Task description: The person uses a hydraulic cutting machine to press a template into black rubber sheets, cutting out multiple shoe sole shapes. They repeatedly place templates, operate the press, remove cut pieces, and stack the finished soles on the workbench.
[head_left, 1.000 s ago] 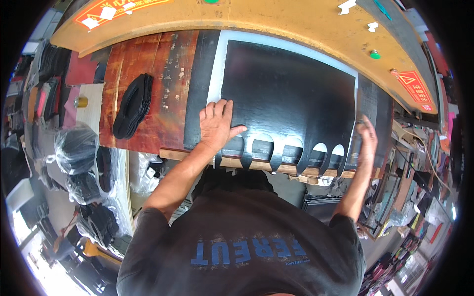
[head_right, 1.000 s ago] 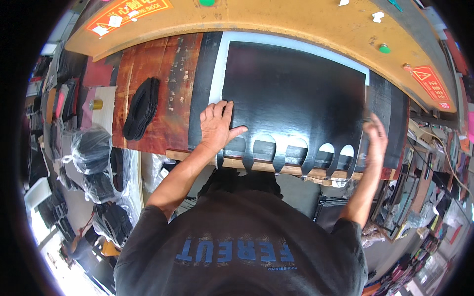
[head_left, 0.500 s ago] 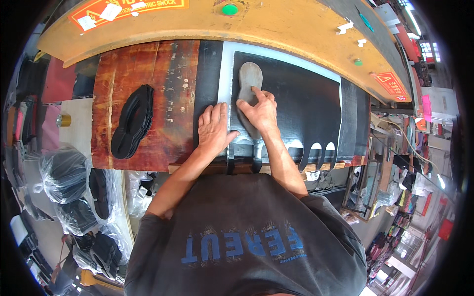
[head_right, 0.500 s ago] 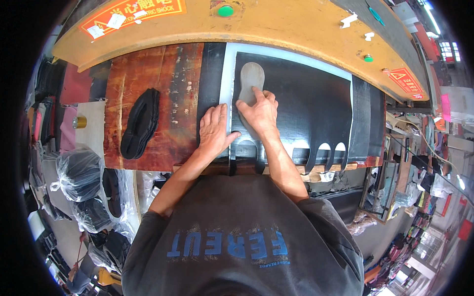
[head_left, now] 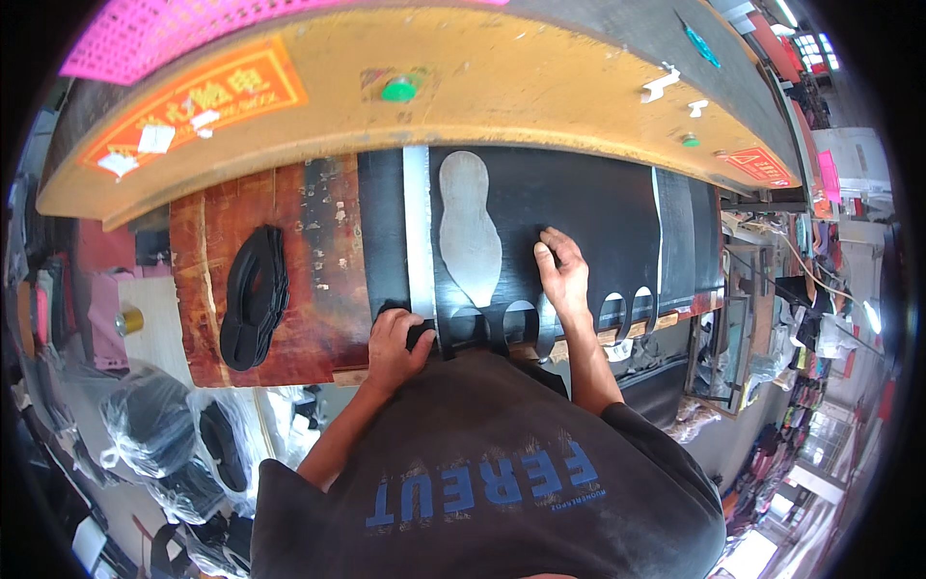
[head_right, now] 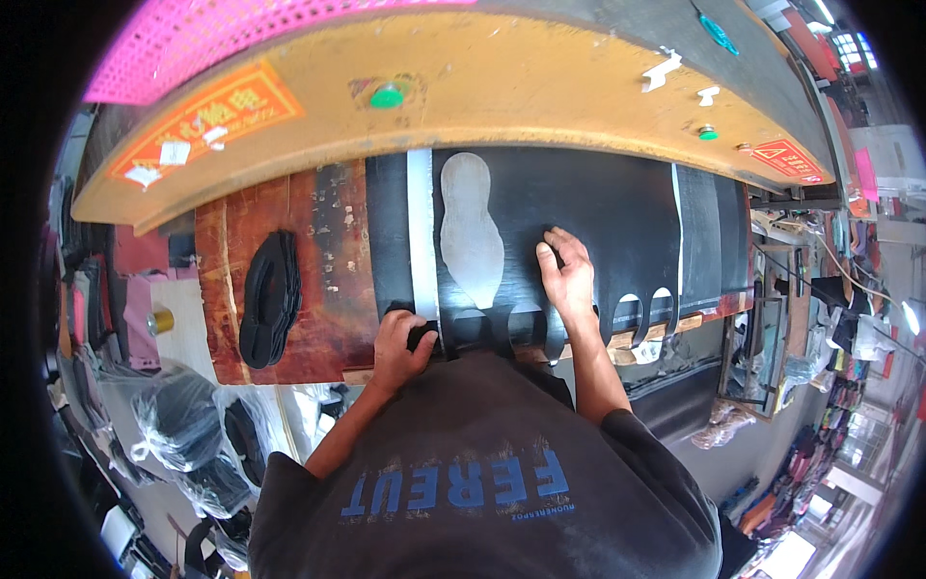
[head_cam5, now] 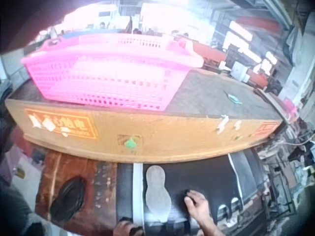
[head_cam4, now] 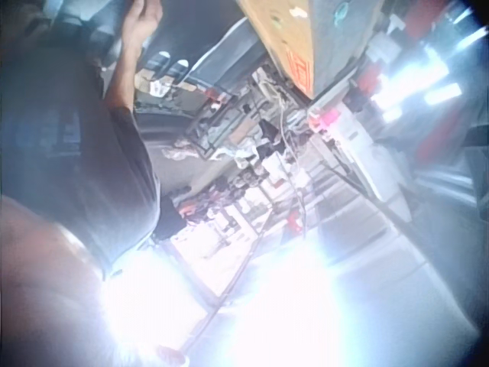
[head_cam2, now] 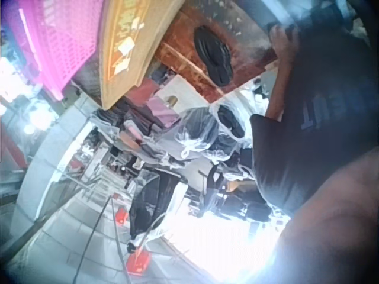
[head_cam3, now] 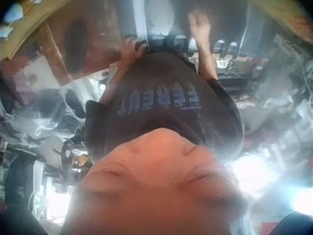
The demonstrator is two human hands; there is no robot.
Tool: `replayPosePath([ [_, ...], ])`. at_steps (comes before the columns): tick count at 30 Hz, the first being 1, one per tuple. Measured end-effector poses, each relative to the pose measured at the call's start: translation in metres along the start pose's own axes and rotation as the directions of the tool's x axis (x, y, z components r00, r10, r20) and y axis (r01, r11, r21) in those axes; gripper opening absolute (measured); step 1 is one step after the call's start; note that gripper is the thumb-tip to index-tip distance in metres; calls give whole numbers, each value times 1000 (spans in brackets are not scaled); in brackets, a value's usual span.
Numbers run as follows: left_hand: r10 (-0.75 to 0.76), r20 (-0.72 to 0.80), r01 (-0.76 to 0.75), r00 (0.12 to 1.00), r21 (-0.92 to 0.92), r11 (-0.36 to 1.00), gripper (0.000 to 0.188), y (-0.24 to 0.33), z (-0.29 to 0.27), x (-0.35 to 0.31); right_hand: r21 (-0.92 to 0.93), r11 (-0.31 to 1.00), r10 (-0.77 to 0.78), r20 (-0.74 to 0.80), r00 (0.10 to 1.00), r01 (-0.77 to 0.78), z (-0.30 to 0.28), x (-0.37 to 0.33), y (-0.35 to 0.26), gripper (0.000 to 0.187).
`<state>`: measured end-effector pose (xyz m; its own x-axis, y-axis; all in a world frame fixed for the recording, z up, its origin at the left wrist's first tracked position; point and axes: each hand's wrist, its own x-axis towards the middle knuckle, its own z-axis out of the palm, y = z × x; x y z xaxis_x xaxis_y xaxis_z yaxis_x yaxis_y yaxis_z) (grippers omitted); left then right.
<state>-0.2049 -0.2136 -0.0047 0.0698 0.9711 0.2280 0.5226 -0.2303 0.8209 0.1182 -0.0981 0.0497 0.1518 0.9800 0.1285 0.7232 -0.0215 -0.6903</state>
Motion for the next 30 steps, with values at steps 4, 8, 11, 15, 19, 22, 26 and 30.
replayPosePath([
  [4,5,54,-10,999,94,996,20,-7,9,51,47,998,-43,-57,997,46,4,30,13,27],
  [8,53,10,-54,999,203,978,23,-8,17,95,201,979,-16,-88,996,33,-3,69,21,27],
  [11,148,-84,-114,985,321,940,28,-11,28,125,251,967,-7,-133,991,41,-11,88,31,27],
  [15,151,-53,-114,987,432,895,30,-26,32,167,364,922,155,-42,987,-129,-28,94,46,31],
  [19,158,-30,-127,987,458,880,31,-41,34,212,424,883,316,-219,923,-202,-72,132,52,47],
  [22,108,-23,-83,994,482,872,33,-48,36,240,456,889,233,-507,830,30,-108,196,49,49],
  [26,100,-20,-76,995,508,858,34,-50,40,250,374,927,191,-546,816,33,-120,217,61,49],
  [30,98,-58,-58,994,480,875,32,-48,42,246,427,902,200,-269,942,-70,-69,170,75,44],
])
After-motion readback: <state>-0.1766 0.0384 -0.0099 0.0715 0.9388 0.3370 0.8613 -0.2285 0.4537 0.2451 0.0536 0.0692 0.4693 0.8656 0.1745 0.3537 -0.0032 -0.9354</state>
